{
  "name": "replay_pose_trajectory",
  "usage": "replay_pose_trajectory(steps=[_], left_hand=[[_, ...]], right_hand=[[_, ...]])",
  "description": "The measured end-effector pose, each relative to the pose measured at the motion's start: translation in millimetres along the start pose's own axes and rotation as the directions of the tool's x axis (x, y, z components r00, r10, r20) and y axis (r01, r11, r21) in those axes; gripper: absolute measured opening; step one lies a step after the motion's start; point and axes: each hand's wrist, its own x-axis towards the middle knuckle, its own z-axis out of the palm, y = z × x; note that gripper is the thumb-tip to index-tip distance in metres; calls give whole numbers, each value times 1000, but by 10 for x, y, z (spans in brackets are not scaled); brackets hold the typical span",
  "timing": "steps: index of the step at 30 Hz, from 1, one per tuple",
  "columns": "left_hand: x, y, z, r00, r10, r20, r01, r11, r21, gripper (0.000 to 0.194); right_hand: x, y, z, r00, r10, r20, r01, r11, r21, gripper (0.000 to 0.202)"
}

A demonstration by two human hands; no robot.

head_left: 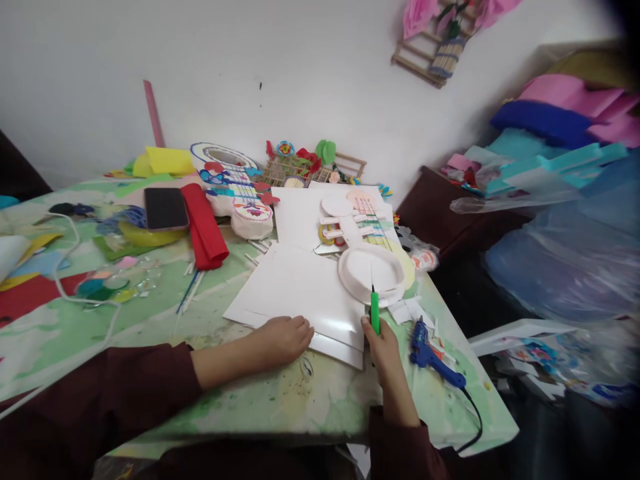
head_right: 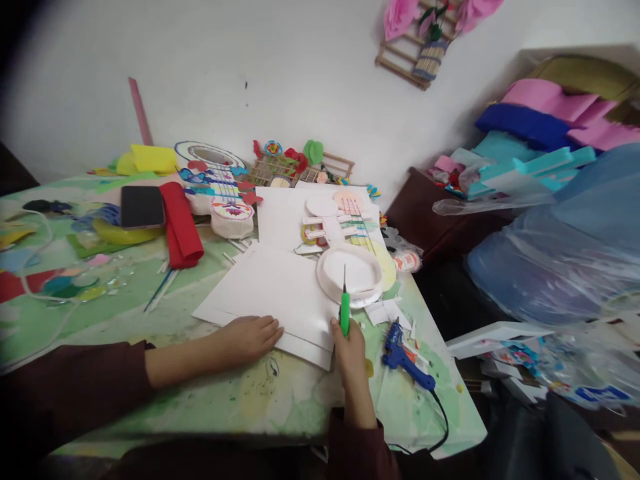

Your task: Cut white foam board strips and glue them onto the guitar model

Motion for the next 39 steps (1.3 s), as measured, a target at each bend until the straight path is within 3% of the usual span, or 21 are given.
replay_pose_trajectory(steps=[4,8,13,16,19,21,25,29,31,35,39], left_hand=[[-40,-9,-125,998,-3,-70,5,1000,28,23],[-90,-16,-414,994,-39,-100,49,994,100,32],[-146,-56,-640,980,-74,-186,108,978,180,39],[-201,-177,-702,949,-83,-305,146,971,188,40],[-273,-372,-848,857,-183,-482,234,971,48,37],[-317,-507,-1012,752,-343,-563,335,934,-123,33],[-359,-725,-1386,500,-648,-575,468,761,-449,28],[-343,-920,-1607,341,-767,-544,363,641,-676,29],[-317,-1021,-1643,302,-800,-518,216,587,-781,32],[-246,-1165,-1615,278,-850,-446,-79,443,-893,34],[-187,-1197,-1494,241,-897,-369,-180,332,-926,32]], right_hand=[[18,-146,34,995,54,86,-77,953,292,43],[-15,-366,-20,995,33,92,-76,853,516,43],[-19,-752,-114,995,-63,73,3,774,633,36],[35,-1002,-124,991,-120,51,57,752,657,34],[120,-1228,-105,984,-176,18,115,715,690,34],[173,-1354,-81,970,-243,21,158,692,704,34],[219,-1543,2,916,-398,48,277,715,642,31],[182,-1685,110,855,-517,41,427,747,510,35],[136,-1743,149,836,-547,31,482,761,434,38],[-29,-1799,201,812,-574,103,512,786,346,41],[-259,-1751,280,788,-586,188,506,791,344,36]])
